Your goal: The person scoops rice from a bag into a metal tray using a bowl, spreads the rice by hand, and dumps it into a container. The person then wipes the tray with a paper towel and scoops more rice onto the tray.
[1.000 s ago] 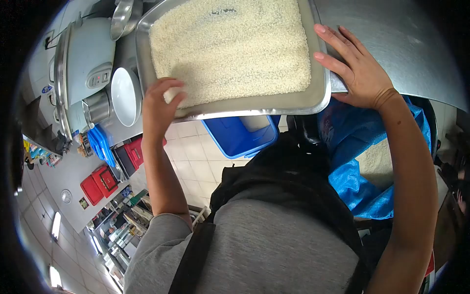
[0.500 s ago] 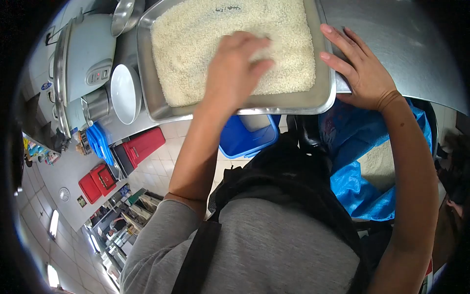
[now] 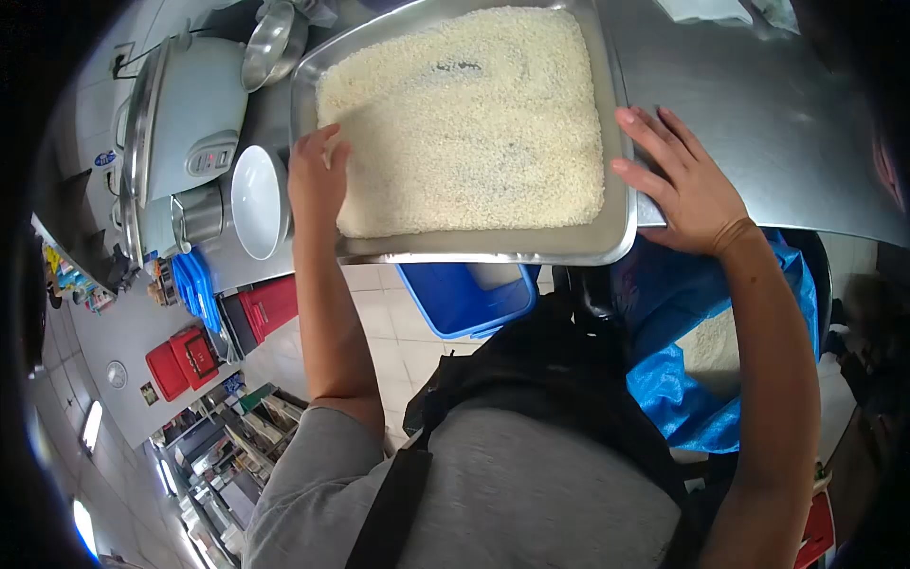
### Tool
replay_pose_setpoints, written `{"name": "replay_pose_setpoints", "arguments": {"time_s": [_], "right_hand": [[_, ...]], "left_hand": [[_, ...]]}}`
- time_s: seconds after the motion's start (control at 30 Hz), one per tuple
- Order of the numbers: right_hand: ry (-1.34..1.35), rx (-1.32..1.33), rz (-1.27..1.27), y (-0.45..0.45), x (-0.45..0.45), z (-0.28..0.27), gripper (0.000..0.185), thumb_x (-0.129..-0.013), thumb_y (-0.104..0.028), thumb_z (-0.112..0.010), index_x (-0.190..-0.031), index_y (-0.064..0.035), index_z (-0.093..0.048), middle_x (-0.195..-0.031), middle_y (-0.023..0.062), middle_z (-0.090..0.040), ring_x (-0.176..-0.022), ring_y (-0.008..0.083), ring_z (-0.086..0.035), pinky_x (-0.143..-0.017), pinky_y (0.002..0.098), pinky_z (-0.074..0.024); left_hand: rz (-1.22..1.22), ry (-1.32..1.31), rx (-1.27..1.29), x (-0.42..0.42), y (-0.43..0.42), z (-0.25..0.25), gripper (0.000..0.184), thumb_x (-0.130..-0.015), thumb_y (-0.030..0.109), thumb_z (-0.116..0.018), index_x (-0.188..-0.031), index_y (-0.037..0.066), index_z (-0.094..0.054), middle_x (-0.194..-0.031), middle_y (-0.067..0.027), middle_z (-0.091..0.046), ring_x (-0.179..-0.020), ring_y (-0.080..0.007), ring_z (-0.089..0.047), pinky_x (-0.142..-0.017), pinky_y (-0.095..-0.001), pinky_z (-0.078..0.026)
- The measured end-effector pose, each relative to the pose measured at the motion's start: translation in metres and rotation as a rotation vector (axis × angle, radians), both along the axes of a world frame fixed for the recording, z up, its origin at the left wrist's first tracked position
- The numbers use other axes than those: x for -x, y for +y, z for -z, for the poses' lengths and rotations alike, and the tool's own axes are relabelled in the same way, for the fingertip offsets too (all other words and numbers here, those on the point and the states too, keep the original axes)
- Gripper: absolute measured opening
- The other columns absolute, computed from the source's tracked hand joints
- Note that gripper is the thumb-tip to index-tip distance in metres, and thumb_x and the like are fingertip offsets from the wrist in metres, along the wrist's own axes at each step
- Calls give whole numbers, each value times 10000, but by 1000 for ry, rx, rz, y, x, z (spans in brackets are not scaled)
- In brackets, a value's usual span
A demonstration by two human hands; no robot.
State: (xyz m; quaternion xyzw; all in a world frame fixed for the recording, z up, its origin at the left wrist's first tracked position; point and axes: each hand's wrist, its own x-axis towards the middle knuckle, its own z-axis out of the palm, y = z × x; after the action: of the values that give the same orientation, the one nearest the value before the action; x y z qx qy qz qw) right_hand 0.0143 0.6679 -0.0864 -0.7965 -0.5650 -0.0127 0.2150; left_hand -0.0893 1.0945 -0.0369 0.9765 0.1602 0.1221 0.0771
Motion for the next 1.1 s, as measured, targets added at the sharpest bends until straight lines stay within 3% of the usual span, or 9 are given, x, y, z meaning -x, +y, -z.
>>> {"name": "replay_pose_setpoints", "arguments": {"time_s": [0.13, 0.33, 0.4, 0.43, 0.53, 0.67, 0.77, 1.03, 1.1], "right_hand": [[10, 2, 7, -1, 1, -1, 1049, -488, -156, -881, -1383, -290, -351, -1579, 136, -227, -1421, 369, -306, -1186, 523, -250], [3, 13, 20, 2, 1, -2, 1048, -491, -161, -882, -1378, -307, -344, -1582, 131, -223, -1426, 363, -299, -1190, 520, -245], [5, 12, 27, 0, 3, 0, 1047, -490, -171, -885, -1375, -312, -344, -1582, 127, -223, -1429, 360, -297, -1192, 517, -243], [7, 14, 30, 0, 3, 0, 1048, -488, -177, -888, -1374, -314, -344, -1583, 126, -224, -1431, 358, -295, -1194, 515, -241], [5, 14, 33, -1, 3, 2, 1050, -484, -187, -891, -1372, -318, -346, -1584, 121, -224, -1435, 354, -289, -1197, 513, -236], [13, 8, 20, -1, 1, 1, 1060, -477, -184, -892, -1375, -319, -344, -1585, 118, -224, -1438, 352, -286, -1197, 512, -236], [29, 14, 11, -1, 1, -2, 1053, -479, -177, -889, -1372, -314, -348, -1582, 124, -230, -1433, 363, -294, -1191, 518, -241], [46, 4, -2, 0, -1, -4, 1021, -470, -204, -899, -1350, -285, -387, -1574, 139, -241, -1423, 385, -303, -1183, 533, -244], [44, 11, 1, 0, 1, -4, 1012, -477, -209, -899, -1349, -284, -391, -1574, 139, -241, -1424, 383, -302, -1183, 532, -243]], "left_hand": [[70, -9, 28, -5, -31, 18, 322, -860, 174, -678, -1166, 75, -658, -1154, -153, -637, -1054, -364, -606, -871, -423, -494], [273, 112, 498, -23, -90, -7, 252, -837, 192, -732, -1066, 87, -721, -988, -111, -692, -829, -228, -663, -721, -327, -523], [155, -10, 407, -40, -63, -9, 212, -839, 203, -738, -1027, 105, -741, -920, -82, -712, -750, -161, -649, -676, -285, -513], [84, -43, 425, -51, -40, -10, 200, -838, 267, -730, -991, 140, -741, -958, -59, -725, -786, -252, -681, -715, -353, -531], [-18, -123, 95, -81, 34, 6, 309, -839, 270, -701, -1111, 124, -701, -1135, -140, -663, -1056, -320, -623, -900, -404, -500], [-13, -39, -45, -97, 60, 38, 441, -815, 320, -701, -1188, 89, -658, -1192, -159, -630, -1128, -364, -570, -948, -441, -481], [65, -5, -42, -88, 15, 32, 416, -819, 278, -695, -1195, 105, -655, -1210, -157, -619, -1105, -367, -583, -937, -440, -489], [269, 266, 614, -61, -51, -20, 248, -824, 81, -687, -1071, 84, -712, -1029, -110, -711, -913, -220, -674, -815, -327, -519], [183, 97, 407, -63, -20, -16, 249, -831, 125, -688, -1075, 88, -715, -1039, -108, -714, -875, -211, -678, -788, -325, -527]]}}
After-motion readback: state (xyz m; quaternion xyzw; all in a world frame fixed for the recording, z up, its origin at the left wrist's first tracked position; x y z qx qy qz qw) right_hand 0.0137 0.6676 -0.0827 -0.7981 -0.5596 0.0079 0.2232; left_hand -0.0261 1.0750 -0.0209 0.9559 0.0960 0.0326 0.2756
